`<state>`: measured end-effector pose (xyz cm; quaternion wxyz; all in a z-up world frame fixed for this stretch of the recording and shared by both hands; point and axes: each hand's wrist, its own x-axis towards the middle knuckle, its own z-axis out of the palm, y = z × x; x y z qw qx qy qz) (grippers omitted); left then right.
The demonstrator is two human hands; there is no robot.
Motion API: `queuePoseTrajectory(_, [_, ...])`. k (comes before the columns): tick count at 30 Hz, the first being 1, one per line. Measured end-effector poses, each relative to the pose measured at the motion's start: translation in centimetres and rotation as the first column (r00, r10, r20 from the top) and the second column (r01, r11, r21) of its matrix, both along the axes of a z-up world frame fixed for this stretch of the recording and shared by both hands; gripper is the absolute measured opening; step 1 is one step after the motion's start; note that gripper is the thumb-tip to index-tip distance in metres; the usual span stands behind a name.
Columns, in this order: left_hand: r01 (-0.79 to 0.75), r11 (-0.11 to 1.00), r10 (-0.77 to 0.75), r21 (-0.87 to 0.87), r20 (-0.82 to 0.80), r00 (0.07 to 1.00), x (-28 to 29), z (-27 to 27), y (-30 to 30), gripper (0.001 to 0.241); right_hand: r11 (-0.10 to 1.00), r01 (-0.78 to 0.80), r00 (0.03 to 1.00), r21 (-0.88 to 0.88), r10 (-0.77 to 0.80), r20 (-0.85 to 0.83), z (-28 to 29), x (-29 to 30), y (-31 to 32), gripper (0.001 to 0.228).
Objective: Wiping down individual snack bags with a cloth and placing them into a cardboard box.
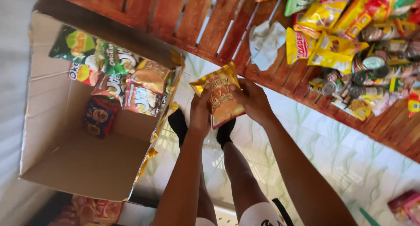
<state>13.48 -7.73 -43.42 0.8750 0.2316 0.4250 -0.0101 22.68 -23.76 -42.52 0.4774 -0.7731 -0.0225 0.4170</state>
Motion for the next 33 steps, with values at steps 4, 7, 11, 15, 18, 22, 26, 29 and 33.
queuePoseTrajectory(4, [0.027, 0.944, 0.013, 0.330, -0.119, 0.993, -0.7, 0.7, 0.7, 0.043, 0.985, 0.133, 0.986, 0.109, -0.120, -0.113, 0.8, -1.8, 2.0, 0.049])
queuePoseTrajectory(7, [-0.021, 0.849, 0.102, 0.528, -0.124, 0.987, -2.6, 0.7, 1.5, 0.041, 0.979, 0.133, 0.989, 0.156, -0.122, -0.079, 1.1, -3.4, 3.6, 0.043])
queuePoseTrajectory(11, [0.022, 0.768, 0.119, 0.640, -0.176, 0.977, -5.8, 0.3, 3.5, 0.039, 0.990, 0.136, 0.991, 0.034, -0.136, 0.005, 0.4, -5.7, 5.1, 0.045])
queuePoseTrajectory(15, [-0.077, 0.715, 0.236, 0.695, -0.136, 0.962, -8.1, 1.7, 6.6, 0.036, 0.999, 0.019, 0.997, -0.049, -0.015, 0.082, 2.2, -7.5, 8.9, 0.046])
queuePoseTrajectory(18, [-0.258, 0.694, 0.392, 0.672, -0.052, 0.918, -11.2, -2.5, 8.8, 0.035, 0.978, -0.188, 0.981, 0.093, 0.182, 0.072, 2.6, -9.3, 12.2, 0.047])
queuePoseTrajectory(22, [-0.356, 0.706, 0.476, 0.612, -0.038, 0.878, -13.8, -3.9, 12.6, 0.038, 0.987, -0.155, 0.976, -0.043, 0.146, -0.162, 2.6, -11.4, 17.4, 0.039])
queuePoseTrajectory(26, [-0.468, 0.683, 0.607, 0.560, -0.080, 0.790, -17.0, -8.4, 15.2, 0.042, 0.984, -0.171, 0.985, -0.055, 0.170, -0.026, -1.0, -13.8, 19.9, 0.033])
queuePoseTrajectory(29, [-0.499, 0.669, 0.647, 0.551, -0.102, 0.755, -17.6, -9.2, 18.0, 0.047, 0.989, -0.126, 0.992, 0.080, 0.128, -0.014, -2.8, -14.8, 22.9, 0.033])
queuePoseTrajectory(33, [-0.591, 0.703, 0.689, 0.396, -0.172, 0.704, -16.3, -7.4, 22.0, 0.055, 0.929, 0.182, 0.953, 0.322, -0.086, -0.289, -8.2, -16.2, 25.3, 0.044])
